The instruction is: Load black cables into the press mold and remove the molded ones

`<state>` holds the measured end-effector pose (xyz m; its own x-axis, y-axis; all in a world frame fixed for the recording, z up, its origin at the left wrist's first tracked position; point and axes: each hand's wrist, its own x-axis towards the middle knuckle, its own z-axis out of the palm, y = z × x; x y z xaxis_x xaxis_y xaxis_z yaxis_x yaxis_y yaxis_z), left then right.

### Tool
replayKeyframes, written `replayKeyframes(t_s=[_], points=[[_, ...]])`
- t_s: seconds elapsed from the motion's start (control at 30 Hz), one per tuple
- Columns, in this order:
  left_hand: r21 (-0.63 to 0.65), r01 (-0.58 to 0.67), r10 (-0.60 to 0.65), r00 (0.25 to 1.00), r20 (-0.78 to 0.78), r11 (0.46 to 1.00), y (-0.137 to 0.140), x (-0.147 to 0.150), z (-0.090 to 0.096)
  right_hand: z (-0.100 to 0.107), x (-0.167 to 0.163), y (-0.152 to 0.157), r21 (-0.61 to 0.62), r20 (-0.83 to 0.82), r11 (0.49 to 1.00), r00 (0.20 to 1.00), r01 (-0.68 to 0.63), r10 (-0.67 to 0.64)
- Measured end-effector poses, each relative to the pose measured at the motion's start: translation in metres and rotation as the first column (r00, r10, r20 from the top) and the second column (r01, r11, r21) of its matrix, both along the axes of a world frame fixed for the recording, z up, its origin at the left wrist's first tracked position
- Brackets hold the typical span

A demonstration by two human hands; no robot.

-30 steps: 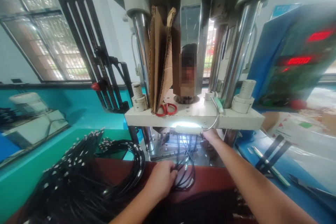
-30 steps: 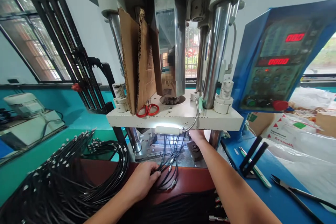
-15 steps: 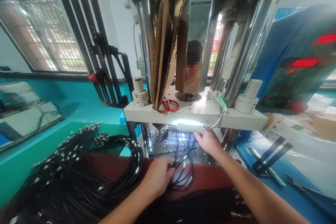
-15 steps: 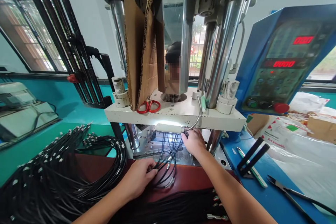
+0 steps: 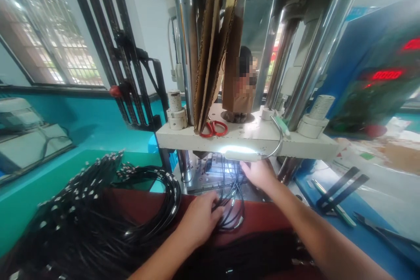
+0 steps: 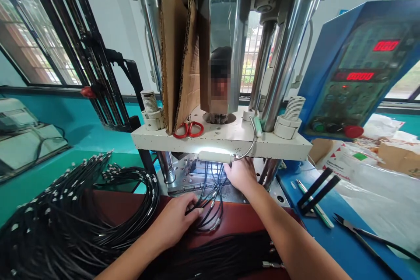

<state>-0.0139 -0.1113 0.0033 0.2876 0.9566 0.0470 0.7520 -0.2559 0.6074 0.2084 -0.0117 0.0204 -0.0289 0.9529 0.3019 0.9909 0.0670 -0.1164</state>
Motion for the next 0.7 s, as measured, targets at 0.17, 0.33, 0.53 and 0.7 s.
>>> replayKeyframes(t_s=[0.17, 0.33, 0.53, 0.7], points=[[0.006, -0.045, 0.046, 0.999, -0.022, 0.999, -0.002, 0.001, 0.002, -0.003, -0.011, -0.001, 0.02, -0.006, 1.0, 1.0, 0.001, -0.001], [0.013, -0.058, 0.058, 0.998, -0.021, 0.998, 0.001, 0.006, 0.0, -0.001, -0.009, 0.006, 0.002, -0.005, 1.0, 1.0, -0.001, 0.001], [0.011, -0.069, 0.069, 0.997, -0.028, 0.998, -0.002, 0.005, 0.0, 0.001, 0.001, 0.008, -0.037, 0.002, 0.999, 1.0, -0.019, 0.019], [0.012, -0.061, 0.062, 0.998, -0.034, 0.998, -0.003, 0.005, 0.001, 0.003, 0.004, 0.008, -0.029, -0.034, 0.997, 0.997, -0.073, 0.072]])
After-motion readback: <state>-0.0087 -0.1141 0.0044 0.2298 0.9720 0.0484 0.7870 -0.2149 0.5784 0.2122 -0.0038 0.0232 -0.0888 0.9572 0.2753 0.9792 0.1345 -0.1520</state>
